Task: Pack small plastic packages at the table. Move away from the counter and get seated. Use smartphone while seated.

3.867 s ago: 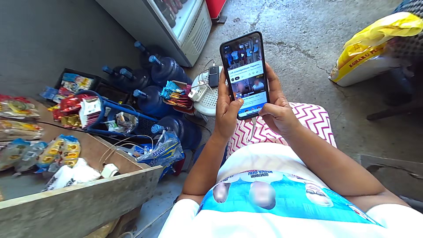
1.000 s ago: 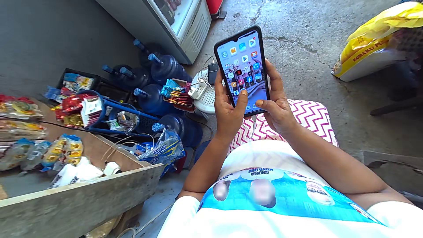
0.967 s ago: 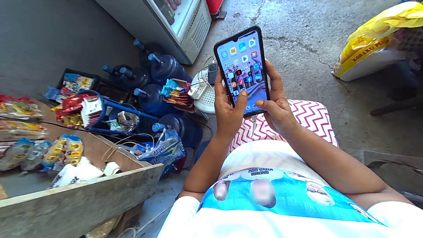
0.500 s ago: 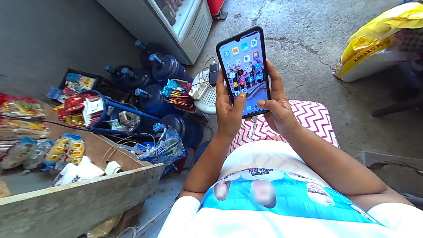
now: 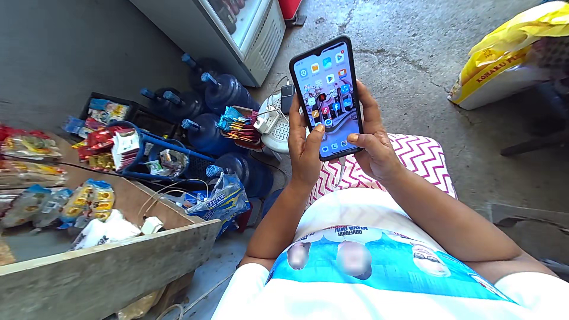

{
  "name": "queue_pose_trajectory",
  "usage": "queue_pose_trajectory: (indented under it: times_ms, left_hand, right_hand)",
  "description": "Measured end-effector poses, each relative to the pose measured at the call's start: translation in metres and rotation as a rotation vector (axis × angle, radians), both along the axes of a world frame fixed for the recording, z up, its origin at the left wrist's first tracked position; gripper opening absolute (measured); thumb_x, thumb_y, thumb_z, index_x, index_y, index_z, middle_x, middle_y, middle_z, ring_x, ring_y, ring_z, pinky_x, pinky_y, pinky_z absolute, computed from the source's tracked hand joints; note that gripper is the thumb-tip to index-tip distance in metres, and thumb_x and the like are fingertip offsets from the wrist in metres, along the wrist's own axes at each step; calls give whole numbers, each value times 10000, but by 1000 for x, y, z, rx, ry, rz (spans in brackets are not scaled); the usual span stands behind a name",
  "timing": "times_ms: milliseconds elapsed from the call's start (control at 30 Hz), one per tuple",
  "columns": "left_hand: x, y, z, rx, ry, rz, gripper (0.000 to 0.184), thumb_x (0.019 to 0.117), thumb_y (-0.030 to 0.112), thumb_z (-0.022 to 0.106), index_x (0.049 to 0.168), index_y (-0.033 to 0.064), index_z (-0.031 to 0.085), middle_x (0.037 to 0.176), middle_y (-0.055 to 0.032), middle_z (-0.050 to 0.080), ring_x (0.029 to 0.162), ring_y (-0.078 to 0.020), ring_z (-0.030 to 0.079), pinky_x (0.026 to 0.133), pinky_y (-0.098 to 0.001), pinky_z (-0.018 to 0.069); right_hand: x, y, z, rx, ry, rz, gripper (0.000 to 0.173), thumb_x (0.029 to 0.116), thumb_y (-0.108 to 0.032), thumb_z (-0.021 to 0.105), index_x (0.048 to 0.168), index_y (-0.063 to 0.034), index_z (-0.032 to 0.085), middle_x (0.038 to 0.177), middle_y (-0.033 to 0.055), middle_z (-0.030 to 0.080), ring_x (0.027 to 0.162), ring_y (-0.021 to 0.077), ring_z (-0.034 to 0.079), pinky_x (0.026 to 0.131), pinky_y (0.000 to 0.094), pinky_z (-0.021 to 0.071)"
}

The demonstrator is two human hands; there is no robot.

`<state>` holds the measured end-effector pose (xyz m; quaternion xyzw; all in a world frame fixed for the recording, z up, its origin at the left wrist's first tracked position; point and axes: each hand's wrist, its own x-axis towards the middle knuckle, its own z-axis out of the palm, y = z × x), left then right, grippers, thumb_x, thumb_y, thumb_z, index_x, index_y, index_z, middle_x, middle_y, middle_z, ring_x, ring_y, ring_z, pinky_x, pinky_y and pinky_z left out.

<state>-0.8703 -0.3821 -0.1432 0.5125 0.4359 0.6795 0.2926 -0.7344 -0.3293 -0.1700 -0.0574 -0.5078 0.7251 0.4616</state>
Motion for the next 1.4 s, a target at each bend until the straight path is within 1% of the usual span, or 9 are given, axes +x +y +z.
queue_pose_trajectory:
  times_ms: [167, 333, 500, 767, 867, 967, 1033, 1233, 1400]
  left_hand:
    - [3, 0, 4, 16, -61, -62, 627, 991, 139, 383, 1533, -57, 136, 1364, -75, 494, 1251, -81, 534, 1091, -293, 448]
    - [4, 1, 5, 8, -77, -96, 665, 1013, 219, 376, 1552, -44, 89, 1414, -92, 460, 1285, -91, 511, 1113, -298, 431]
    - [4, 2, 4, 25, -68, -118, 668, 1025, 257, 372, 1546, -54, 92, 1411, -102, 460, 1283, -104, 516, 1112, -309, 439]
    - [4, 2, 6, 0, -73, -105, 692, 1024, 272, 376, 1562, -44, 78, 1419, -105, 463, 1276, -103, 523, 1107, -308, 441]
    - [5, 2, 6, -3, -83, -102, 688, 1018, 254, 383, 1561, -44, 83, 1415, -105, 463, 1274, -102, 523, 1104, -308, 444]
    - [5, 2, 5, 10, -87, -109, 693, 1015, 260, 407, 1552, -50, 97, 1413, -103, 466, 1279, -110, 523, 1106, -322, 447]
    - [5, 2, 5, 13, -89, -117, 679, 1010, 241, 411, 1545, -44, 106, 1399, -94, 473, 1266, -108, 531, 1097, -326, 456]
    - [4, -1, 4, -5, -98, -146, 648, 1011, 204, 390, 1551, -13, 103, 1363, -61, 507, 1206, -92, 581, 1044, -332, 509]
    - [1, -1, 4, -16, -120, -190, 659, 1014, 224, 406, 1555, -2, 105, 1348, -38, 526, 1186, -83, 596, 1031, -330, 521]
  right_hand:
    - [0, 1, 0, 7, 9, -5, 793, 935, -29, 516, 1617, -154, 131, 1463, 53, 518, 1270, 186, 598, 1039, 383, 549]
    - [2, 1, 3, -32, 4, 0, 787, 941, -40, 508, 1617, -169, 127, 1457, 49, 514, 1247, 183, 611, 979, 376, 584]
    - [2, 0, 2, -81, -18, 3, 686, 957, -98, 509, 1568, -130, 198, 1368, 47, 567, 1120, 174, 674, 769, 323, 643]
    - [2, -1, 3, -56, -39, -3, 689, 953, -101, 497, 1565, -108, 180, 1369, 43, 555, 1156, 155, 652, 871, 320, 616]
    - [2, -1, 4, -79, -30, -5, 676, 946, -91, 493, 1556, -122, 204, 1351, 46, 570, 1118, 160, 671, 803, 313, 633]
    - [3, 0, 3, -73, -29, 6, 673, 963, -106, 506, 1561, -126, 198, 1374, 38, 552, 1176, 161, 643, 897, 335, 612]
    - [2, -1, 3, -92, -28, -7, 660, 957, -107, 514, 1549, -144, 226, 1351, 37, 573, 1138, 168, 668, 828, 337, 637]
    - [-1, -2, 0, -109, -12, -19, 499, 995, -206, 520, 1454, -184, 327, 1276, -10, 615, 1092, 135, 684, 836, 326, 633]
    - [-1, -3, -1, -144, 25, -10, 438, 996, -326, 586, 1376, -223, 395, 1228, -4, 660, 1020, 145, 717, 713, 307, 647]
